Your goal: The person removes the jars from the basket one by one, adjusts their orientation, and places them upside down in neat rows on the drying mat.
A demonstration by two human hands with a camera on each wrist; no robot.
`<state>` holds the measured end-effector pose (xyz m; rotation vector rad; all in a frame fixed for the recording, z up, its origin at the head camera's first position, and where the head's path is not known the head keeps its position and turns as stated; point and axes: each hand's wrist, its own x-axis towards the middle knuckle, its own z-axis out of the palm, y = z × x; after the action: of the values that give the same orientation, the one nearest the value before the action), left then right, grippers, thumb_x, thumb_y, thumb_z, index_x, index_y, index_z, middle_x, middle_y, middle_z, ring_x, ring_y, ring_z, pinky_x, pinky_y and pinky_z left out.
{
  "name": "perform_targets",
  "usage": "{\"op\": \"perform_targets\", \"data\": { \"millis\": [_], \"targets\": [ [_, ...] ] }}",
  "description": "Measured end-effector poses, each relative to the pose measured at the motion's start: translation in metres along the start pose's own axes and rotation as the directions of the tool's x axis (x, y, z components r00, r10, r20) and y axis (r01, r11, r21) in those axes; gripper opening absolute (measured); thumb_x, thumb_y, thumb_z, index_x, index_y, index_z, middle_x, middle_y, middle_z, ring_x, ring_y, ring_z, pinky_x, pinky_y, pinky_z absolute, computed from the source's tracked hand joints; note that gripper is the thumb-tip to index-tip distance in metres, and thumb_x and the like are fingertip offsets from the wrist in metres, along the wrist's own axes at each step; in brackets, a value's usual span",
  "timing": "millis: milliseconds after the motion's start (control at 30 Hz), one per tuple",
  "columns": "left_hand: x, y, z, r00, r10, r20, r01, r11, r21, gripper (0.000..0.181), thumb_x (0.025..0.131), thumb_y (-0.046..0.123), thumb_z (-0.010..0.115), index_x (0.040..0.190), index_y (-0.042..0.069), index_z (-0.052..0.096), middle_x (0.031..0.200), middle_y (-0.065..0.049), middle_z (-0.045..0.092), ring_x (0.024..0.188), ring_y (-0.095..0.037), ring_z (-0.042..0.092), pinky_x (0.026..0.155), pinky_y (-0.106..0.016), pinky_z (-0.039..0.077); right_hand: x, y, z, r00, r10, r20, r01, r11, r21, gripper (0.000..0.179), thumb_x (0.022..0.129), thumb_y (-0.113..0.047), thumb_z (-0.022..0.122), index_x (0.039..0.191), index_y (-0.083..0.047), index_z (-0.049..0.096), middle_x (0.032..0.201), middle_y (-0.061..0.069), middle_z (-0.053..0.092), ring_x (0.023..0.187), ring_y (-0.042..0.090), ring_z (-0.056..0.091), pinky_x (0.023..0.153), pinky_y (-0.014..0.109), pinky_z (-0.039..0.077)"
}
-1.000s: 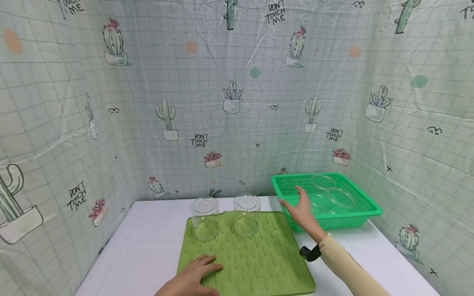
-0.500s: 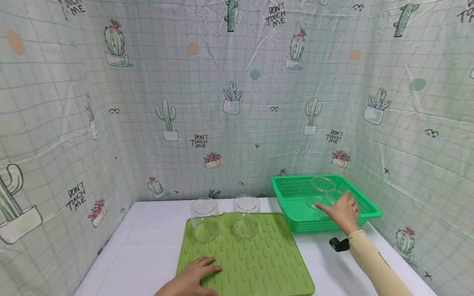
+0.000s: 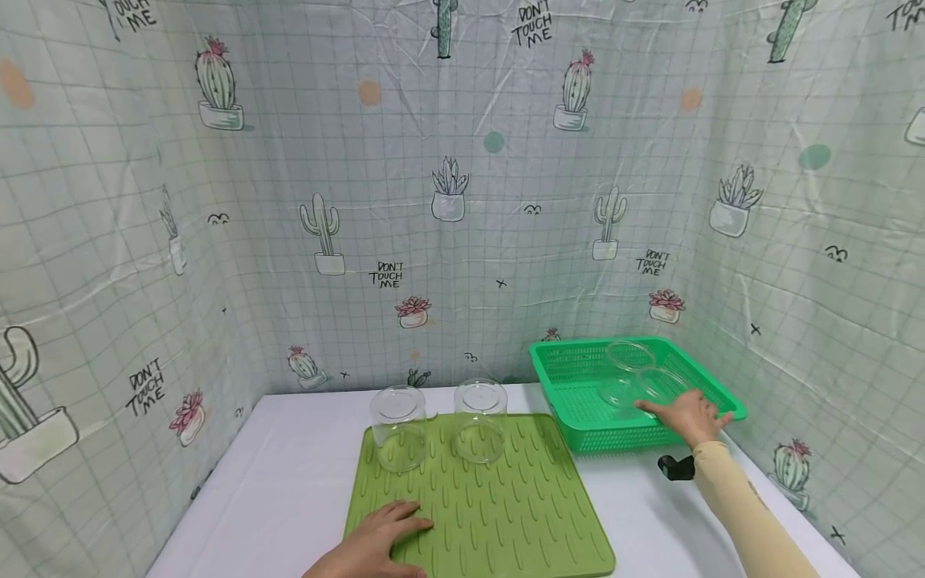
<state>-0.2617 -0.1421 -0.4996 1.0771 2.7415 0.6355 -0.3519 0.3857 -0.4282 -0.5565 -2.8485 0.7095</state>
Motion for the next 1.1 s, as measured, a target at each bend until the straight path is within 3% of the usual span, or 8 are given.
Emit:
{"op": "perform_targets", "data": {
  "millis": [133,200,300,400,500,600,767,1100],
  "targets": [
    [-0.001,0.001,0.0,1.0,0.0,-0.001,0.0,1.0,-0.011,0.064,0.084,0.053,0.069,0.137,0.02,0.055,0.144,-0.019,0.046,0.13,-0.046,0.042,0.095,-0.063,0.042,0.004,-0.002,0.0,0.999,-0.006,0.046,0.006,1.0,0.002,0.142,0.072,-0.08,0.06,0.139,0.028,-0.003,0.14,0.051,0.017,0.131,0.065,0.013,0.099,0.079,-0.012],
    [-0.002,0.001,-0.001,1.0,-0.003,-0.002,0.003,1.0,-0.016,0.065,0.083,0.053,0.069,0.137,0.02,0.055,0.144,-0.019,0.045,0.13,-0.047,0.042,0.095,-0.064,0.041,0.005,-0.003,0.002,0.999,-0.015,0.043,0.015,1.0,0.0,0.142,0.073,-0.079,0.06,0.139,0.027,-0.009,0.139,0.052,0.019,0.13,0.065,0.016,0.099,0.08,-0.012],
    [-0.002,0.002,-0.001,1.0,0.0,-0.015,0.0,1.0,-0.011,0.065,0.083,0.054,0.069,0.137,0.02,0.055,0.143,-0.019,0.046,0.129,-0.047,0.043,0.095,-0.064,0.041,0.006,-0.006,0.005,0.999,-0.034,0.023,0.034,0.999,0.015,0.139,0.075,-0.074,0.063,0.139,0.026,-0.009,0.131,0.051,0.035,0.126,0.065,0.027,0.101,0.079,-0.009],
    [-0.002,0.002,-0.001,1.0,-0.002,-0.023,0.002,1.0,-0.003,0.066,0.082,0.054,0.07,0.137,0.021,0.056,0.143,-0.019,0.046,0.129,-0.047,0.043,0.095,-0.064,0.041,0.008,-0.011,0.008,0.999,-0.052,0.016,0.051,0.998,0.026,0.137,0.077,-0.07,0.065,0.14,0.025,-0.01,0.106,0.043,0.057,0.117,0.064,0.04,0.102,0.078,-0.007],
    [-0.001,0.002,-0.001,1.0,-0.006,-0.021,0.006,1.0,0.005,0.065,0.082,0.054,0.069,0.137,0.022,0.055,0.143,-0.018,0.046,0.129,-0.046,0.043,0.095,-0.063,0.041,0.011,-0.017,0.013,0.998,-0.063,0.018,0.062,0.997,0.04,0.135,0.077,-0.066,0.068,0.142,0.023,-0.01,0.09,0.034,0.064,0.113,0.062,0.046,0.103,0.077,-0.002],
    [-0.002,0.003,-0.001,1.0,-0.009,-0.017,0.009,1.0,0.009,0.065,0.082,0.054,0.069,0.137,0.022,0.055,0.144,-0.018,0.046,0.13,-0.045,0.043,0.096,-0.062,0.041,0.013,-0.024,0.017,0.997,-0.073,0.018,0.072,0.995,0.062,0.132,0.075,-0.064,0.07,0.144,0.019,-0.005,0.104,0.038,0.06,0.112,0.058,0.048,0.103,0.075,0.011],
    [-0.002,0.004,-0.002,1.0,-0.013,-0.015,0.013,1.0,0.007,0.065,0.082,0.054,0.069,0.137,0.022,0.055,0.144,-0.018,0.046,0.13,-0.045,0.043,0.097,-0.062,0.041,0.015,-0.032,0.024,0.994,-0.106,0.005,0.105,0.99,0.093,0.125,0.075,-0.06,0.074,0.145,0.015,0.003,0.122,0.041,0.05,0.11,0.054,0.05,0.092,0.069,0.03],
    [-0.002,0.005,-0.002,1.0,-0.014,-0.018,0.014,1.0,0.01,0.065,0.082,0.055,0.069,0.137,0.022,0.055,0.144,-0.018,0.046,0.13,-0.044,0.043,0.097,-0.062,0.041,0.018,-0.036,0.034,0.988,-0.145,-0.055,0.151,0.983,0.109,0.118,0.077,-0.049,0.077,0.148,0.01,0.004,0.135,0.043,0.033,0.118,0.058,0.04,0.088,0.069,0.03]
  ]
}}
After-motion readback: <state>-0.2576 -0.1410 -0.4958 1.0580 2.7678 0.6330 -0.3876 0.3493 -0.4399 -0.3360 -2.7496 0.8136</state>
